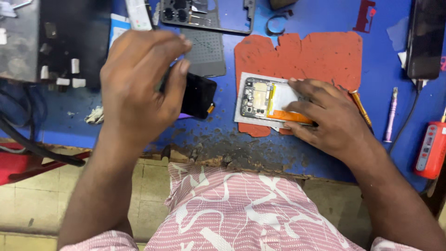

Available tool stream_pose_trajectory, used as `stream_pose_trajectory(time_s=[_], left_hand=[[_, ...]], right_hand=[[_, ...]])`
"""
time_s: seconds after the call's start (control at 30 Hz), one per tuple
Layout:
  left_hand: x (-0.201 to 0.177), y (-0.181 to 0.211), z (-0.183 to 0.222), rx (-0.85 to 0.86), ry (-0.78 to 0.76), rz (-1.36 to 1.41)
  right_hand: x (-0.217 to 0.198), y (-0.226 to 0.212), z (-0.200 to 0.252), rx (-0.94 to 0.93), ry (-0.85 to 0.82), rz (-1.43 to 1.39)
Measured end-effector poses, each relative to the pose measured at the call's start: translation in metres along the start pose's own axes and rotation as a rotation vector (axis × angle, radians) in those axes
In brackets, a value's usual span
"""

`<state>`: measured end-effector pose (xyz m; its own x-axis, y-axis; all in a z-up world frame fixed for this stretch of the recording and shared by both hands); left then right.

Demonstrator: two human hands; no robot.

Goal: The person tests a smartphone by entering a PIN and navigating the interface, then opens the back cover to access the internal components. They use a screwdriver to adjust parts near the camera module and battery, then reassemble the device.

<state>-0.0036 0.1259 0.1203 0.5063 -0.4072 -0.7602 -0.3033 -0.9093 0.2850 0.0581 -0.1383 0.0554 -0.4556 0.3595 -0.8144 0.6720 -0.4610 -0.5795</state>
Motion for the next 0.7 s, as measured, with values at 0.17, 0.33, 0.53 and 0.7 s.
stream_pose_trajectory(time_s=[0.17, 0.33, 0.53, 0.7], left_hand=[[0.014, -0.024, -0.017, 0.04, -0.013, -0.068], [0.044, -0.046, -0.027, 0.029, -0.059, -0.236], [0.08, -0.065, -0.025, 0.049, -0.186, -0.302], [0.086, -0.064, -0.027, 0.112, -0.17, -0.331]], right_hand=[[0.001, 0.0, 0.0, -0.023, 0.003, -0.016], [-0.001, -0.003, -0.003, 0.095, -0.036, 0.012], [0.003, -0.007, -0.017, 0.189, -0.175, 0.146], [0.005, -0.008, -0.022, 0.191, -0.194, 0.19]])
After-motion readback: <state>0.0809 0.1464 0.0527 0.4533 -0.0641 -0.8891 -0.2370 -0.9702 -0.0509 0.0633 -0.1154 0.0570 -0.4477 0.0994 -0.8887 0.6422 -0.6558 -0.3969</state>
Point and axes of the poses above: each hand's wrist, its own z-axis away from the middle knuckle, its own x-axis out of the palm, y = z × x, the point moved 8 cm from there along -z, towards the middle knuckle, and after that the axes turned 14 degrees about -z, right-handed, at the moved point
